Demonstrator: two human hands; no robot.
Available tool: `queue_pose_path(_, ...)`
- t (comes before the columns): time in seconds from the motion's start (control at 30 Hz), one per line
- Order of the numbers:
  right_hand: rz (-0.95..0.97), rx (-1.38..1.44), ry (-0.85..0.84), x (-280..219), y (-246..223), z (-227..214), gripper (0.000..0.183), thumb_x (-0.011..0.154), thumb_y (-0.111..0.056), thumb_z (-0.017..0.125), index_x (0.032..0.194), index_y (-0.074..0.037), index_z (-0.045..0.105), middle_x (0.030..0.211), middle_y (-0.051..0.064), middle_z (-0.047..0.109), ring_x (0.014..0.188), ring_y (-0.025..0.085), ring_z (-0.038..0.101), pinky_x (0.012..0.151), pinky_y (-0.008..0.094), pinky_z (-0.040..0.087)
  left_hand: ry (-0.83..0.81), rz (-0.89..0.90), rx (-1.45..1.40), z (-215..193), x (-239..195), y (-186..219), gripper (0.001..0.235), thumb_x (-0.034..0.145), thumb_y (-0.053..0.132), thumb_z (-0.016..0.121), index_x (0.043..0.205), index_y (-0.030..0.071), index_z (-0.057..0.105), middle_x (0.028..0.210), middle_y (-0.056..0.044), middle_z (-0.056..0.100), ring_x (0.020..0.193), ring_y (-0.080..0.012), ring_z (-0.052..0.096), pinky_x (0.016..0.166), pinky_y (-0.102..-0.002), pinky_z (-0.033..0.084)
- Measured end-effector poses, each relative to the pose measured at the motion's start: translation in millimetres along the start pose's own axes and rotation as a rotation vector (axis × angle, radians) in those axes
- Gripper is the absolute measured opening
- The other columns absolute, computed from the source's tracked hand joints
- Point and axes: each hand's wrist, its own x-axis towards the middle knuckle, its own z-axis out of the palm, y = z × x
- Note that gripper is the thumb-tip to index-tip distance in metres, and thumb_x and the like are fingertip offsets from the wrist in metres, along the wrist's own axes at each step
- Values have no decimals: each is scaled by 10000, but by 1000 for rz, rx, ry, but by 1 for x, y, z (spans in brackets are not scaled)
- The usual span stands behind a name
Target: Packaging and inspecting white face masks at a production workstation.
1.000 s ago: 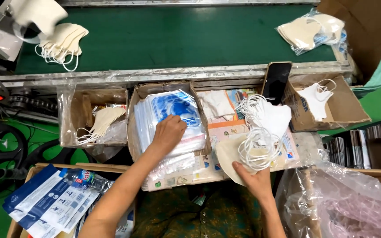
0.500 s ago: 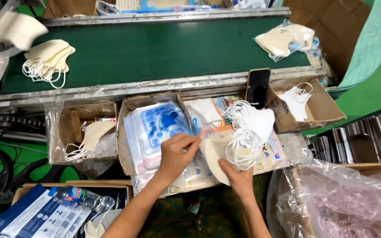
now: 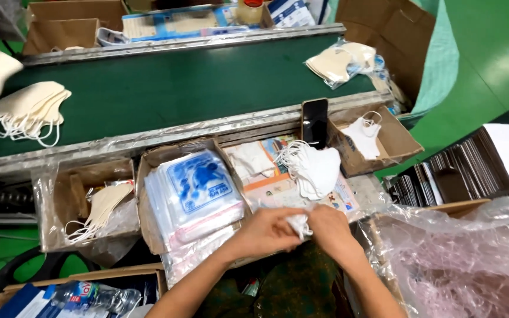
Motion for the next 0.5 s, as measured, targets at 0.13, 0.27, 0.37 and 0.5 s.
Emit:
queue_pose_path(0.13, -18, 91, -39, -10, -18, -72, 213, 696, -274, 823, 827, -131, 736, 833, 128, 709, 827, 335, 685, 709, 475, 526, -74, -175, -180, -14, -1, 10, 675, 855, 133, 785, 1490, 35, 578, 810, -196, 744, 684, -127, 669, 637, -234, 555)
queue_pose_path(0.27, 105, 198, -141, -19, -35, -77, 354, 731, -460, 838, 907, -165, 755, 795, 101, 700, 788, 315, 681, 705, 463, 520, 148, -153, 64, -20, 0, 10, 835, 673, 173, 866, 1442, 94, 550, 836, -124, 787, 672, -192, 734, 619, -318, 583)
queue_pose_path(0.37, -95, 368, 77, -19, -39, -70, 268, 743, -344, 786, 895, -126, 753, 881, 107, 704, 783, 329, 678, 672, 448, 528, 39, -13, 216, -14, 7, 1, 691, 694, 194, 861, 1348, 79, 669, 902, -113, 790, 772, -222, 764, 711, -355, 591)
queue_pose_path(0.5, 101, 495, -76, -11, -38, -65, 310, 732, -353, 812, 996, -194, 789, 874, 54, 717, 723, 261, 718, 672, 418, 557, -42, -215, 237, -10, 12, -28, 379, 743, 282, 868, 1065, 88, 823, 923, -85, 826, 827, -219, 795, 761, -344, 597)
